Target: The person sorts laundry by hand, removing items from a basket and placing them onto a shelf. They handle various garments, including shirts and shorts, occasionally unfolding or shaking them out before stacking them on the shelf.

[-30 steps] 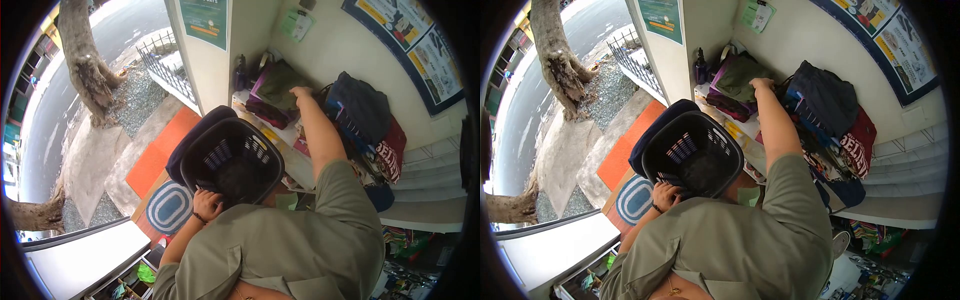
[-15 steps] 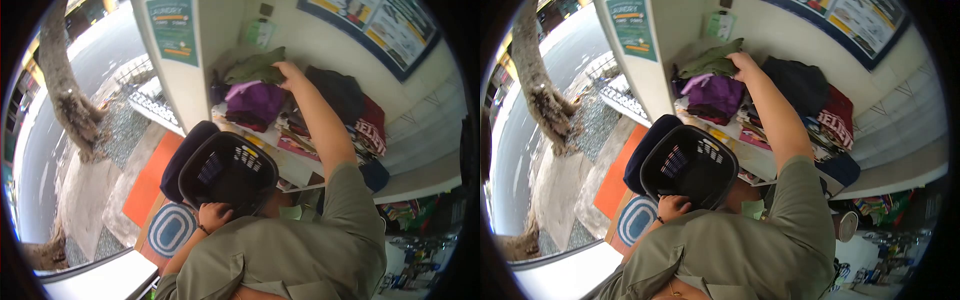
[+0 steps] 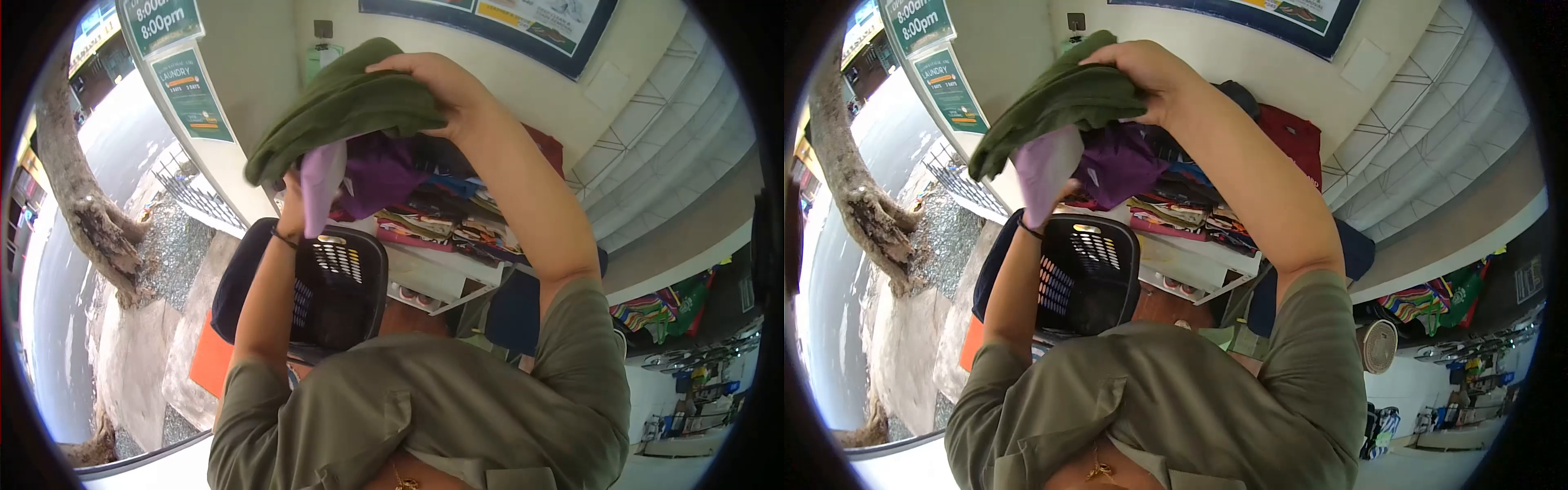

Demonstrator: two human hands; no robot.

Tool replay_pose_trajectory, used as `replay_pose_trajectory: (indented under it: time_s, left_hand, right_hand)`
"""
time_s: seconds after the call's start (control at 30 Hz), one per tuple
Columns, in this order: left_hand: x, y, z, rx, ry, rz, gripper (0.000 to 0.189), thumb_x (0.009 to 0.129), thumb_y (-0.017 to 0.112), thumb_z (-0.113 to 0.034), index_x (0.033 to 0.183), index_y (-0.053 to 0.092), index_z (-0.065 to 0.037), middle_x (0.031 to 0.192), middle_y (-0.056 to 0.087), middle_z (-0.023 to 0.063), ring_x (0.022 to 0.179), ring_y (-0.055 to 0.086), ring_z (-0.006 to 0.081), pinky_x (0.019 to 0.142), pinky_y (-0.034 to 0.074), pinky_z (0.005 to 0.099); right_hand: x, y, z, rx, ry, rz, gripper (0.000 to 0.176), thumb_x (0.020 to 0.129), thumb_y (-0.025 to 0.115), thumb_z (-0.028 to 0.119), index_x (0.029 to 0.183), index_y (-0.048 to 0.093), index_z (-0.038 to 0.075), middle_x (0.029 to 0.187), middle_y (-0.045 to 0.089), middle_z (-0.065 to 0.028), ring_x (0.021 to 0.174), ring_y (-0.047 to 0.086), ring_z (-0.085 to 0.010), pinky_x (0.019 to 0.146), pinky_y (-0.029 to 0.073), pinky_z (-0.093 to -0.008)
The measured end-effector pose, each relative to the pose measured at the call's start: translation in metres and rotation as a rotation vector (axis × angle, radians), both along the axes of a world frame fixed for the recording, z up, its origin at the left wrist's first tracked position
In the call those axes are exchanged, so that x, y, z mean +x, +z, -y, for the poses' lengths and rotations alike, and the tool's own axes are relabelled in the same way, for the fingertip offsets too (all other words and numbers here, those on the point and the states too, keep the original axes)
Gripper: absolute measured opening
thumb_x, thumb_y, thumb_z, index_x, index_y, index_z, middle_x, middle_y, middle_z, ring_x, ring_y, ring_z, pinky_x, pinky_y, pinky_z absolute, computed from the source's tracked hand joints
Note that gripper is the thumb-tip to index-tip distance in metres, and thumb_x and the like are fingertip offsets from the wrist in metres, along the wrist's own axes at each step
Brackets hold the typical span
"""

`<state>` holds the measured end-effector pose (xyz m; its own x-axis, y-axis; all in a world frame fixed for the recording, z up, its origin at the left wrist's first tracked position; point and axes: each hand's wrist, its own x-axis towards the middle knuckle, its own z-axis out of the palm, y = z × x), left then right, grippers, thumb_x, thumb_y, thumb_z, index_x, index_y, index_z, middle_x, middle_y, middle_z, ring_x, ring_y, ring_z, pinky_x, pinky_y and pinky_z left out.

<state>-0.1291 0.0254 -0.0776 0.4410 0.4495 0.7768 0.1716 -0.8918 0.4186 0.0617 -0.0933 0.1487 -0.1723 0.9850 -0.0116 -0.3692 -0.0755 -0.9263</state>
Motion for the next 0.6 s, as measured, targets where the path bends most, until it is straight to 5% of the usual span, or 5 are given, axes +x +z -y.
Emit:
replay_pose_trajectory:
  time_s: [0.27, 0.33, 0.43, 0.53, 0.6]
  left_hand:
    - [0.003, -0.010, 0.007, -1.389, -1.041, 0.471, 0.093, 0.083, 0.042, -0.071, 0.150, 0.024, -0.008, 0.149, 0.036, 0.0205, 0.136, 0.036, 0.0406, 0.111, 0.027, 0.0608]
    - [0.000, -0.028, 0.006, -1.542, -1.363, 0.354, 0.094, 0.086, 0.031, -0.078, 0.152, 0.023, -0.012, 0.152, 0.033, 0.0188, 0.138, 0.034, 0.0417, 0.110, 0.025, 0.0653]
    - [-0.003, -0.003, 0.054, -1.606, -1.420, 0.540, 0.094, 0.086, 0.034, -0.077, 0.152, 0.021, -0.012, 0.155, 0.027, 0.0171, 0.139, 0.031, 0.0439, 0.109, 0.023, 0.0694]
    - [-0.006, -0.004, 0.092, -1.506, -1.455, 0.821, 0.096, 0.085, 0.035, -0.078, 0.153, 0.018, -0.013, 0.158, 0.020, 0.0173, 0.140, 0.029, 0.0429, 0.111, 0.022, 0.0670]
    - [-0.019, -0.012, 0.101, -1.466, -1.058, 0.920, 0.104, 0.082, 0.031, -0.085, 0.153, 0.018, -0.010, 0.156, 0.024, 0.0181, 0.141, 0.032, 0.0352, 0.115, 0.026, 0.0536]
  right_hand:
    - [0.000, 0.031, -0.003, 0.187, 0.327, -0.149, 0.018, 0.092, 0.054, 0.010, 0.098, 0.061, -0.005, 0.086, 0.069, -0.0141, 0.068, 0.070, -0.0194, 0.052, 0.058, -0.0290]
    - [-0.005, 0.027, -0.007, 0.193, 0.315, -0.147, 0.020, 0.091, 0.056, 0.011, 0.102, 0.061, -0.005, 0.090, 0.069, -0.0142, 0.070, 0.070, -0.0201, 0.055, 0.059, -0.0304]
    - [-0.028, 0.013, 0.012, 0.048, 0.000, -0.091, 0.026, 0.089, 0.059, 0.012, 0.109, 0.061, -0.005, 0.099, 0.069, -0.0149, 0.080, 0.071, -0.0222, 0.067, 0.060, -0.0346]
    - [-0.017, -0.043, 0.029, -0.031, 0.005, -0.008, 0.044, 0.086, 0.060, 0.008, 0.129, 0.053, -0.001, 0.119, 0.063, -0.0154, 0.104, 0.065, -0.0261, 0.092, 0.053, -0.0409]
    - [-0.005, -0.091, 0.042, -0.102, 0.003, 0.036, 0.057, 0.085, 0.057, 0.001, 0.140, 0.044, 0.006, 0.129, 0.058, -0.0139, 0.112, 0.061, -0.0274, 0.099, 0.048, -0.0416]
